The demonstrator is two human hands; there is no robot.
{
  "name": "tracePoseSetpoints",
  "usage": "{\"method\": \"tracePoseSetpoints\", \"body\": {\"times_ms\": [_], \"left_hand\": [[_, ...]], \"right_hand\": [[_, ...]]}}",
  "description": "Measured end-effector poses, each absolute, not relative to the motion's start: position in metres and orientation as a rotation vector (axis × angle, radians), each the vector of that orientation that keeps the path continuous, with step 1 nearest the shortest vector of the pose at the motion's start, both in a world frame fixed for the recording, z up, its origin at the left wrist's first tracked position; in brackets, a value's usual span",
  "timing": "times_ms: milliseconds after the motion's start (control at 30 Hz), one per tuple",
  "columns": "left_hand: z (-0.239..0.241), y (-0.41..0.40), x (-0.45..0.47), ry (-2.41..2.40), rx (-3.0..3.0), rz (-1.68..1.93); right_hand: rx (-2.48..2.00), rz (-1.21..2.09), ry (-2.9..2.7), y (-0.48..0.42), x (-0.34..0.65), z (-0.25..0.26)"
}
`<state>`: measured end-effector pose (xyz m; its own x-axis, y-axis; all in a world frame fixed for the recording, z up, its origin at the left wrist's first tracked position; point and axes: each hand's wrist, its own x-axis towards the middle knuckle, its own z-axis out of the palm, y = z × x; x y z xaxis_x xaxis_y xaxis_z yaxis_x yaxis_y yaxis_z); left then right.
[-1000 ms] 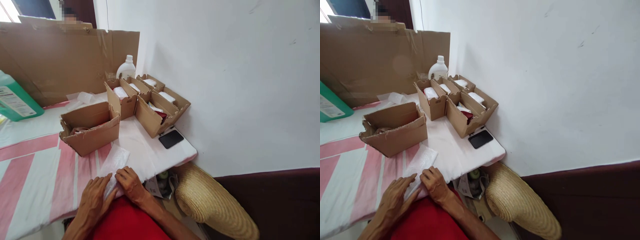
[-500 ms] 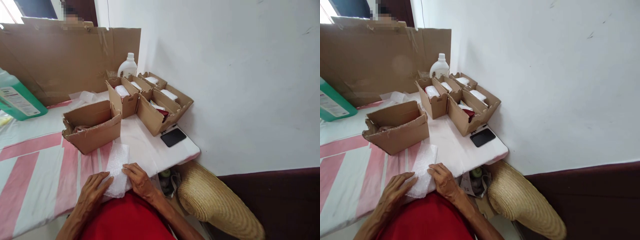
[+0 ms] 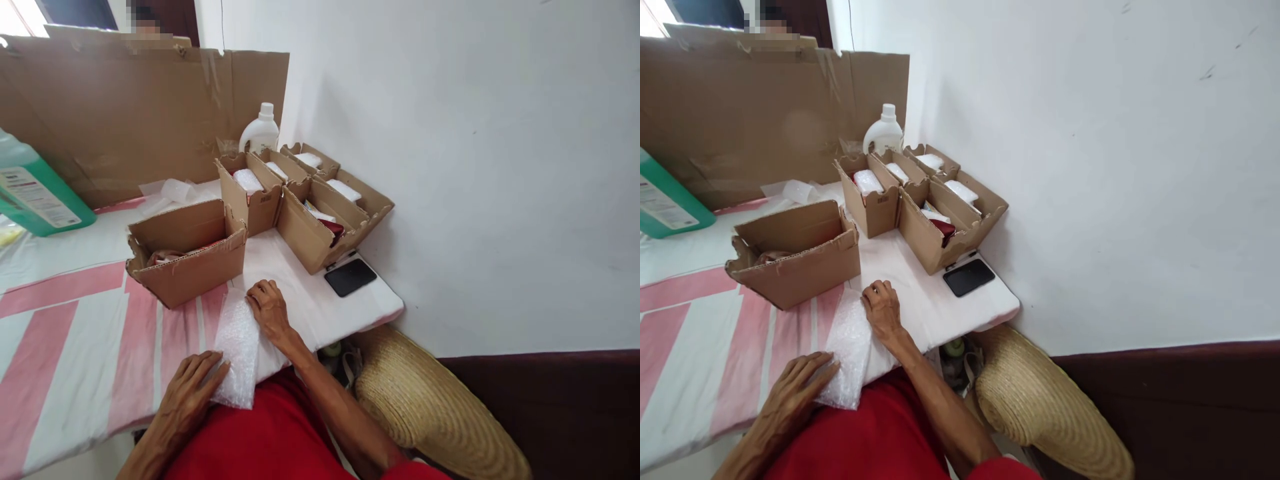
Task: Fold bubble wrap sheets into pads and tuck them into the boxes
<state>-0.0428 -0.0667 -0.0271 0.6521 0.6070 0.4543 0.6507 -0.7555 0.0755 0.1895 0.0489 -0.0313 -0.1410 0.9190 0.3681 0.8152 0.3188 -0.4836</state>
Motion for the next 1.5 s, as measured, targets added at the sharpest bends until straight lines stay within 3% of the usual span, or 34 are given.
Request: {"method": "tracePoseSetpoints", "body": {"times_ms": [267, 800, 1000, 1167, 1367, 1500], "left_hand": [[-0.031, -0.068, -0.045, -1.085, -2.8, -0.727], [-0.024, -0.054, -0.037, -0.916, -2.837, -0.717], [-0.026, -0.048, -0.025, -0.872, -2.912, -0.724], [-0.029, -0.044, -0.025, -0.914, -3.058, -0.672], [-0.018, -0.036, -0.035, -0.997, -3.24, -0.764], [0.001, -0.016, -0.025, -1.482, -3.386, -0.838]], "right_hand": [[-1.584, 0.102, -1.879, 0.035, 0.198, -0.031], [-1.603, 0.165, -1.841, 0.037, 0.196, -0.044], [-1.413, 0.104, -1.966, 0.024, 0.205, -0.029], [-1.064, 0.276, -2.421, -0.012, 0.225, -0.029], [-0.979, 0.599, -2.429, -0.038, 0.25, -0.028], [-0.996, 0.765, -2.288, -0.039, 0.251, -0.028]]}}
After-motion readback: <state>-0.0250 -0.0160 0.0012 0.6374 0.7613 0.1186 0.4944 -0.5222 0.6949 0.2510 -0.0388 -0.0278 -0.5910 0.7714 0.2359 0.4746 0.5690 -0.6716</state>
